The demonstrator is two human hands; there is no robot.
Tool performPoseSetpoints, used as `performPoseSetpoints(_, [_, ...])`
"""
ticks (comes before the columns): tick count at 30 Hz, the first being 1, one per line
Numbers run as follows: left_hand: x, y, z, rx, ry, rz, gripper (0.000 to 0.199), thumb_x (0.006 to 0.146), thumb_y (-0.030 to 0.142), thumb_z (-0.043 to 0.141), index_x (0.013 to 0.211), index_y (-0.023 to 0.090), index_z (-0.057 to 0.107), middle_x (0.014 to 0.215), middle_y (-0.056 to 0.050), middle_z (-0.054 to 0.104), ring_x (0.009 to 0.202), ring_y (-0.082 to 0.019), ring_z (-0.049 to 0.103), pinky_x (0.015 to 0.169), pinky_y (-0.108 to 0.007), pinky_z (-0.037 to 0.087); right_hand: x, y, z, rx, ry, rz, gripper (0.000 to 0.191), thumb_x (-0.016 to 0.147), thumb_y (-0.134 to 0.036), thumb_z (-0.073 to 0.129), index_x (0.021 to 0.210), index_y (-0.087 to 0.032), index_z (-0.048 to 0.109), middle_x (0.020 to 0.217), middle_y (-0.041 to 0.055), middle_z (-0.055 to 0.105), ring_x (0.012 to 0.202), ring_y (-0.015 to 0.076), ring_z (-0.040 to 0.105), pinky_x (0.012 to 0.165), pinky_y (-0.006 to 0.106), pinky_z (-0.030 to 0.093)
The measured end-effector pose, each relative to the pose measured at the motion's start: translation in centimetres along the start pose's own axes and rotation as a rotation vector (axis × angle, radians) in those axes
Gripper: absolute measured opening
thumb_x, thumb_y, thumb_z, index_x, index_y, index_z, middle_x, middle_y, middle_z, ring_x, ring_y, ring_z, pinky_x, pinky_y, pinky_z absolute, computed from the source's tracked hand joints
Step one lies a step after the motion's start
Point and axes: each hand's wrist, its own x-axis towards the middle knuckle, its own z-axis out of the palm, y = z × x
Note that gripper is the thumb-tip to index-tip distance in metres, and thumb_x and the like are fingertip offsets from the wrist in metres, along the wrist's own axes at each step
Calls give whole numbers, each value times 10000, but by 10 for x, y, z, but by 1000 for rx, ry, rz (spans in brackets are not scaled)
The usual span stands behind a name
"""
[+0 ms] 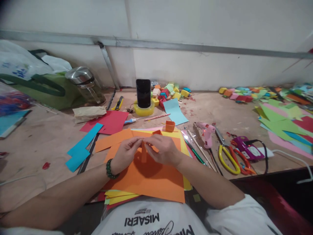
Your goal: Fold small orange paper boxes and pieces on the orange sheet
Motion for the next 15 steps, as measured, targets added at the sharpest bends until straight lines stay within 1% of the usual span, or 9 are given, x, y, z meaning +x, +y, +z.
performPoseSetpoints(2, [-1,-1,-1,122,7,68,291,887,406,521,868,177,702,840,-60,736,788,-189,664,753,-293,522,1,0,2,145,-1,225,117,889,-257,555,953,-200,635,743,46,674,637,143,627,590,266,525])
performPoseSetpoints(4, [-3,-2,-1,204,12,118,236,897,358,503,917,187,665,850,-58,729,762,-175,664,719,-275,511,3,0,3,284,-18,424,136,871,-330,600,903,-200,626,690,19,661,576,128,609,540,248,501])
performPoseSetpoints(6, [-5,-3,-1,235,12,131,199,905,323,488,996,192,607,809,-41,711,727,-157,655,690,-257,495,5,1,4,404,-49,543,167,853,-364,619,859,-197,622,669,9,660,548,119,595,504,233,474])
performPoseSetpoints(8, [-6,-4,0,251,8,127,206,917,302,463,1068,192,553,734,-12,672,686,-143,629,670,-244,474,6,2,4,501,-68,605,197,843,-384,625,821,-189,623,667,9,660,535,109,578,494,227,458])
performPoseSetpoints(10, [-7,-4,0,271,-8,127,237,934,296,431,1119,186,530,688,5,629,646,-136,590,652,-241,449,8,3,4,579,-87,636,231,837,-405,630,776,-182,623,662,9,652,543,104,571,505,228,454])
performPoseSetpoints(13, [-7,-3,0,243,-66,134,308,955,303,386,1193,170,530,730,-17,620,661,-140,568,654,-248,431,8,5,3,626,-80,655,284,823,-445,645,726,-179,624,648,4,631,559,105,561,520,234,451])
performPoseSetpoints(15, [-7,-3,0,214,-94,133,352,953,314,395,1244,164,526,777,-33,625,664,-138,557,647,-245,422,8,6,2,618,-66,662,300,822,-460,645,723,-177,631,649,2,619,562,103,551,520,234,442])
